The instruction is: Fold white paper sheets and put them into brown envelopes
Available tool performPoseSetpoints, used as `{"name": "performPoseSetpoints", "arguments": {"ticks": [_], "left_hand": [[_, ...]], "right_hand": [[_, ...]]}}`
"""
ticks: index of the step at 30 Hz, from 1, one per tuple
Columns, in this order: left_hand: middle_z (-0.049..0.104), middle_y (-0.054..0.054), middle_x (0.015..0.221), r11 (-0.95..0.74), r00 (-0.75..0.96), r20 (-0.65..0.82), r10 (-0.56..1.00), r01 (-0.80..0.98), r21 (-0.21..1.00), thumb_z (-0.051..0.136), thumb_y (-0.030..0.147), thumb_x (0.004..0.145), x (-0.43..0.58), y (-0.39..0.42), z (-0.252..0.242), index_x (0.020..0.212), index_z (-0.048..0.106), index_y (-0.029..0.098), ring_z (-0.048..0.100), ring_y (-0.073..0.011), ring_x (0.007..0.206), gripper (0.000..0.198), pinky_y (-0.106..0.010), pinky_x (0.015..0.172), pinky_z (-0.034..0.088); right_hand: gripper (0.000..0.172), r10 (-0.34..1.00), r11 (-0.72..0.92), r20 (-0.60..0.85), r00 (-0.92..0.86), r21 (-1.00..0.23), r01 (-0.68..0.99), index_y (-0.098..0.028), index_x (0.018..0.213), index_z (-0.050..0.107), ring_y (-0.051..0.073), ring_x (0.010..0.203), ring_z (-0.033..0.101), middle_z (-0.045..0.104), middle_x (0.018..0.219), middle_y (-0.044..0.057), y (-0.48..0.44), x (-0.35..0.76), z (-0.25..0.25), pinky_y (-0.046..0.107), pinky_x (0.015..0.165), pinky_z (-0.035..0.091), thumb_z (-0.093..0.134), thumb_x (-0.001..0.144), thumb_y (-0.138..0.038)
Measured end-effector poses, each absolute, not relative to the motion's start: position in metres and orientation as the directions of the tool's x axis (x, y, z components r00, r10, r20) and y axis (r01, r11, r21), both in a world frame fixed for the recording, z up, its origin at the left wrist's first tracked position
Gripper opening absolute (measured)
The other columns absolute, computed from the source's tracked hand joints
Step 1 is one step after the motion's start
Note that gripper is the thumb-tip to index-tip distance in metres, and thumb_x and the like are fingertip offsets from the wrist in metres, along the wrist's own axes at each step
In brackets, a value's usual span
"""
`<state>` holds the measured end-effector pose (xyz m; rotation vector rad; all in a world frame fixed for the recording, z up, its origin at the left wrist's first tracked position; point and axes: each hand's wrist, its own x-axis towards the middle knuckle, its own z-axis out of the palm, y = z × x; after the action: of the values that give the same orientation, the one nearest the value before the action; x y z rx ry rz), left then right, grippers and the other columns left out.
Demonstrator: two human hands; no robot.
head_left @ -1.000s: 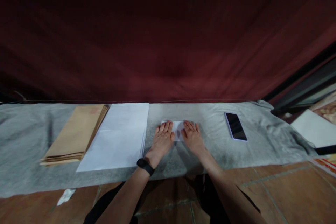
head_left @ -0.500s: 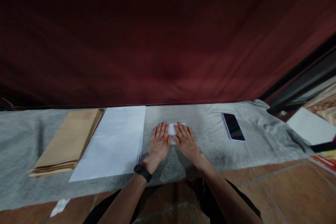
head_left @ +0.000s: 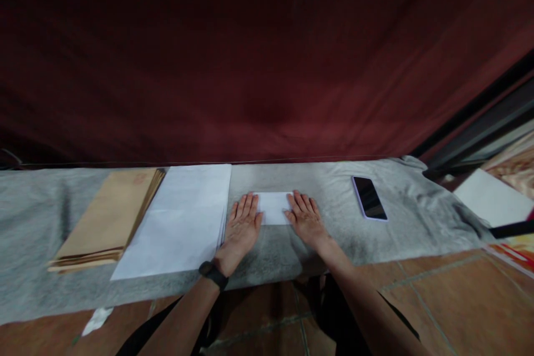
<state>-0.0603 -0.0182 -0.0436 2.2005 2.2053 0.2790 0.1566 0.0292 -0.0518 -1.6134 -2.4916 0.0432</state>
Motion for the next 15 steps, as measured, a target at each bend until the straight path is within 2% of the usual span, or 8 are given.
{"name": "performPoseSetpoints", "arguments": {"ticks": [10,15], "left_hand": [[0.034,-0.013,0.164,0.008,-0.02,0.09,0.996,0.992,0.126,0.031,0.035,0.104,-0.061,-0.02,-0.041,0.158,0.033,0.012,0.029,-0.0275,0.153,0.058,-0.049,0.125,0.023],[0.034,-0.013,0.164,0.005,-0.013,0.08,0.997,0.995,0.103,0.03,0.034,0.104,-0.06,-0.019,-0.039,0.158,0.033,0.012,0.029,-0.0274,0.153,0.058,-0.05,0.125,0.023]], "right_hand": [[0.053,0.925,0.376,0.106,-0.366,-0.09,0.922,-0.023,0.156,0.04,0.031,0.149,0.034,0.033,0.164,0.008,0.033,0.171,-0.048,0.051,0.121,0.026,0.039,0.106,-0.037],[0.054,0.925,0.368,0.14,-0.352,-0.111,0.923,-0.013,0.156,0.039,0.029,0.15,0.033,0.032,0.164,0.013,0.032,0.164,-0.042,0.05,0.122,0.025,0.038,0.105,-0.03]]}}
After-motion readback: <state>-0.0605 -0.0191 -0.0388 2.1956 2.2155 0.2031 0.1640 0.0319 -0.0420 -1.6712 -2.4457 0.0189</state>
